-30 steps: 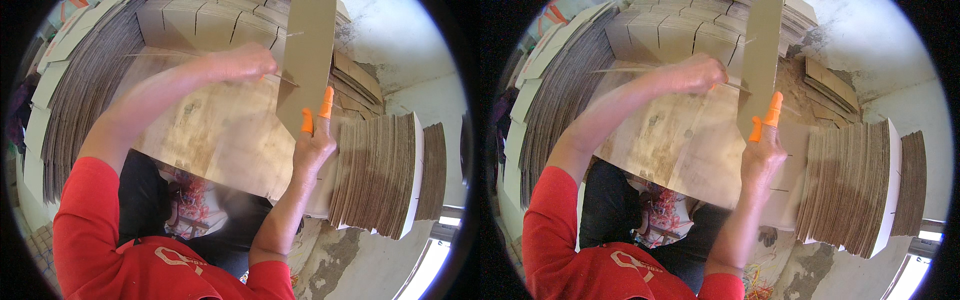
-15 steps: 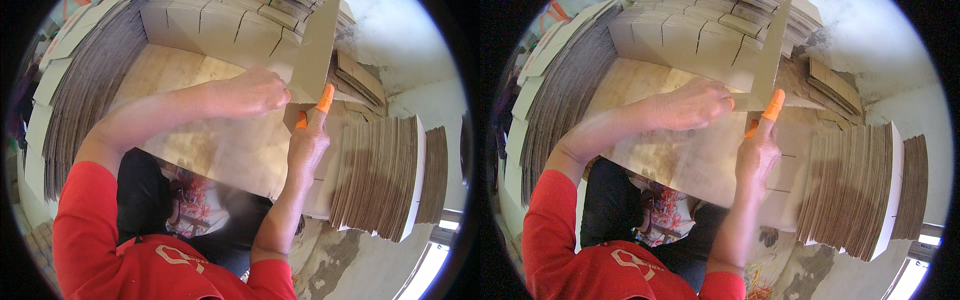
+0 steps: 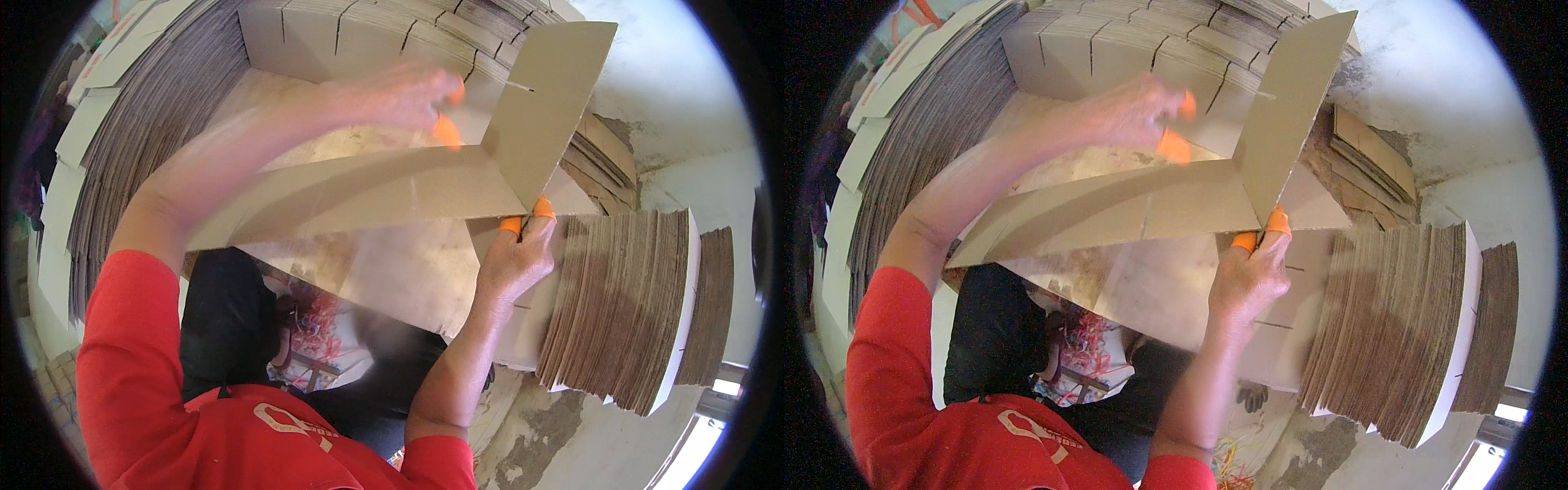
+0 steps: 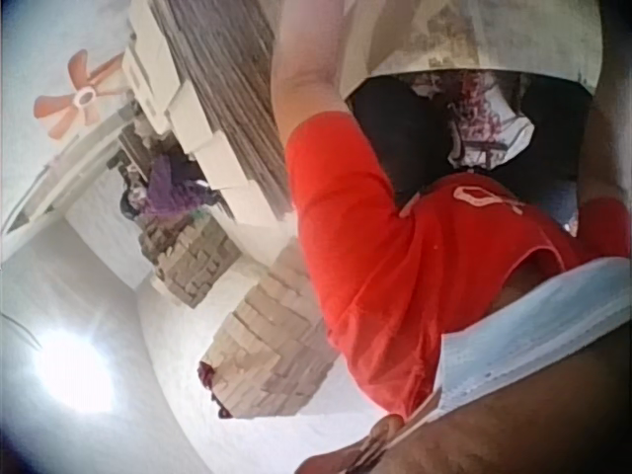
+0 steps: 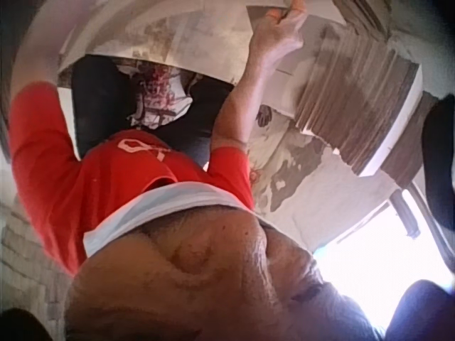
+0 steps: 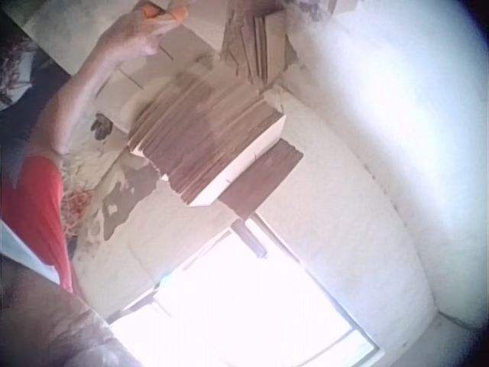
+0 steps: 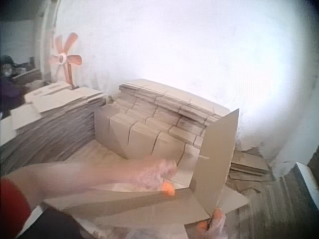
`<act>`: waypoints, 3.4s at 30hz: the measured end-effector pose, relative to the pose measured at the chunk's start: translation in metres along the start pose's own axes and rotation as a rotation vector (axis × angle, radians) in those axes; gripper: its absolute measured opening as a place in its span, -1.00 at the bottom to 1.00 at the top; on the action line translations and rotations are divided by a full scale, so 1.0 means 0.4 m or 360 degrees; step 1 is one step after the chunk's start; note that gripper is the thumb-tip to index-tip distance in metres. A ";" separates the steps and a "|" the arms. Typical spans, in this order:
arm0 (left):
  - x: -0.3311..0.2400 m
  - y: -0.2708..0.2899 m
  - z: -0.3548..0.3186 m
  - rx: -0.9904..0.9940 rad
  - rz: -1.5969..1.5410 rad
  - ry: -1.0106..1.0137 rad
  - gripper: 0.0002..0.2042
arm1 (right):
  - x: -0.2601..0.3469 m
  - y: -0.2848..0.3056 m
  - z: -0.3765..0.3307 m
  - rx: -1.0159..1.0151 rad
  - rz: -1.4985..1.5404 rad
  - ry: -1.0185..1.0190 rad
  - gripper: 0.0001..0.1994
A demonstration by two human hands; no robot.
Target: The person sits on the floor and repeatedly folds flat cardboard pieces along pre-scored lines, then stacks the folded pieces to the right. The hands manipulate each piece individually, folding flaps inward and placing the finished units into a growing stack.
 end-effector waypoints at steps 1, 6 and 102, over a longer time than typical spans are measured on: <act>0.051 0.019 0.026 -0.0178 0.0214 -0.0049 -0.59 | -0.001 0.001 -0.002 -0.0007 0.0033 -0.0028 -0.63; 0.214 0.044 0.121 -0.0403 0.0850 0.0148 -0.55 | 0.013 0.002 -0.006 -0.0025 0.0157 -0.0032 -0.63; -0.182 -0.012 -0.674 -0.0379 0.0253 0.0067 -0.73 | -0.492 0.646 0.218 0.0293 -0.1283 0.0025 -0.72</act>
Point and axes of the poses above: each hand's wrist, its own z-axis towards the middle knuckle, its own y-axis out of the back of the hand, x = y × z, the point moved 8 cm from there along z, towards the middle knuckle, and after that the axes turned 11 degrees about -z, right-handed, at the moved point
